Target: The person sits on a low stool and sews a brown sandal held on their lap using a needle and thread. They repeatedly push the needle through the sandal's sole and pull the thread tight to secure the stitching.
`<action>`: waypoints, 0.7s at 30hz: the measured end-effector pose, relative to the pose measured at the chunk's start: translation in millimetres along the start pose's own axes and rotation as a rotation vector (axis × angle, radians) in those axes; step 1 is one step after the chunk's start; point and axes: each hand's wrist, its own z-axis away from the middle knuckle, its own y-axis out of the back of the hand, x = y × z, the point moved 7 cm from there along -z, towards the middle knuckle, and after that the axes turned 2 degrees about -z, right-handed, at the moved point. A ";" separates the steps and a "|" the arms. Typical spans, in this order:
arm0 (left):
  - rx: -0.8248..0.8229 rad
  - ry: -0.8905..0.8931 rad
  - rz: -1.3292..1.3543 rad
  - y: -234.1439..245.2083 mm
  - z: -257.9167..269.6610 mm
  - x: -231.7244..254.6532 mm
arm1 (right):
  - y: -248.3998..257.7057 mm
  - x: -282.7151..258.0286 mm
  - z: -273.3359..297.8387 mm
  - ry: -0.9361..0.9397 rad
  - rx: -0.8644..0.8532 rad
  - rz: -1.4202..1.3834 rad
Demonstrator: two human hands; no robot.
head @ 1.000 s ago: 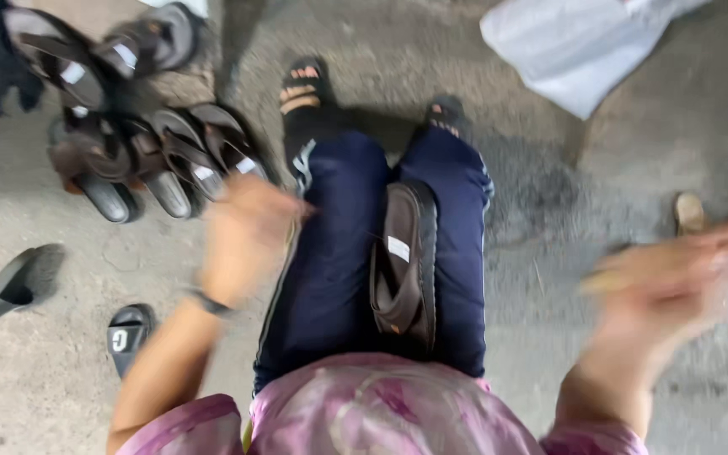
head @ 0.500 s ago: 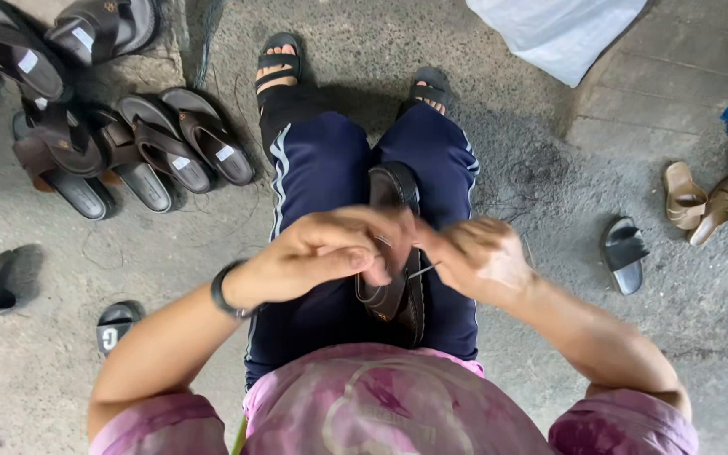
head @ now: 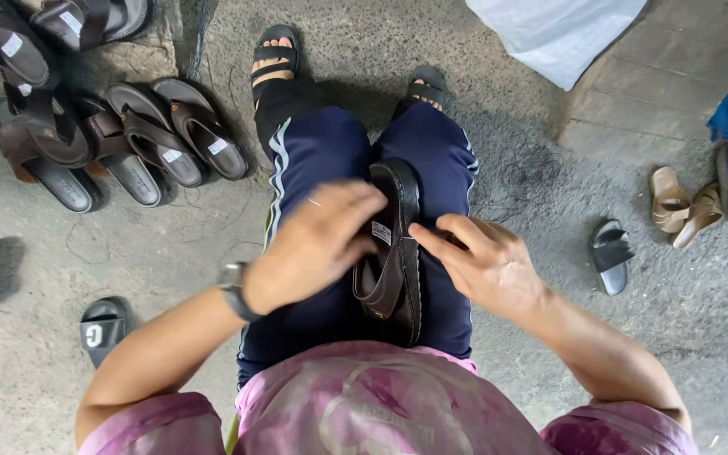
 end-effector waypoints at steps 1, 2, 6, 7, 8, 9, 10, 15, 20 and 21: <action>0.005 -0.001 0.003 -6.9 2.0 -1.2 | 1.4 -0.2 -1.1 0.002 -0.003 0.004; -0.042 0.017 0.072 -17.5 3.7 -3.7 | 3.0 -0.5 -2.2 0.008 -0.004 0.036; -0.054 0.024 0.143 -37.5 2.5 -11.3 | 4.4 -1.0 -1.6 -0.005 -0.035 0.148; -0.054 0.026 0.146 -40.3 0.2 -10.8 | 6.5 -5.3 -0.7 -0.005 -0.038 0.147; -0.029 0.021 0.135 -41.2 -1.9 -10.3 | 6.7 -7.6 0.3 -0.032 -0.067 0.233; -0.003 0.019 0.122 -42.1 -2.8 -9.4 | 6.7 -10.3 1.4 -0.055 -0.097 0.318; -0.001 0.024 0.123 -45.6 -4.1 -9.6 | 6.8 -13.2 0.2 -0.052 -0.100 0.315; 0.095 -0.014 0.112 -52.8 -6.0 -12.0 | 0.4 -21.5 -11.0 0.038 -0.069 0.346; 0.182 -0.045 0.019 -43.2 -6.8 -10.9 | -34.0 -3.6 0.2 0.009 0.006 0.225; 0.193 -0.078 -0.027 -40.3 -5.6 -6.4 | -31.3 -3.0 1.9 -0.008 0.014 0.167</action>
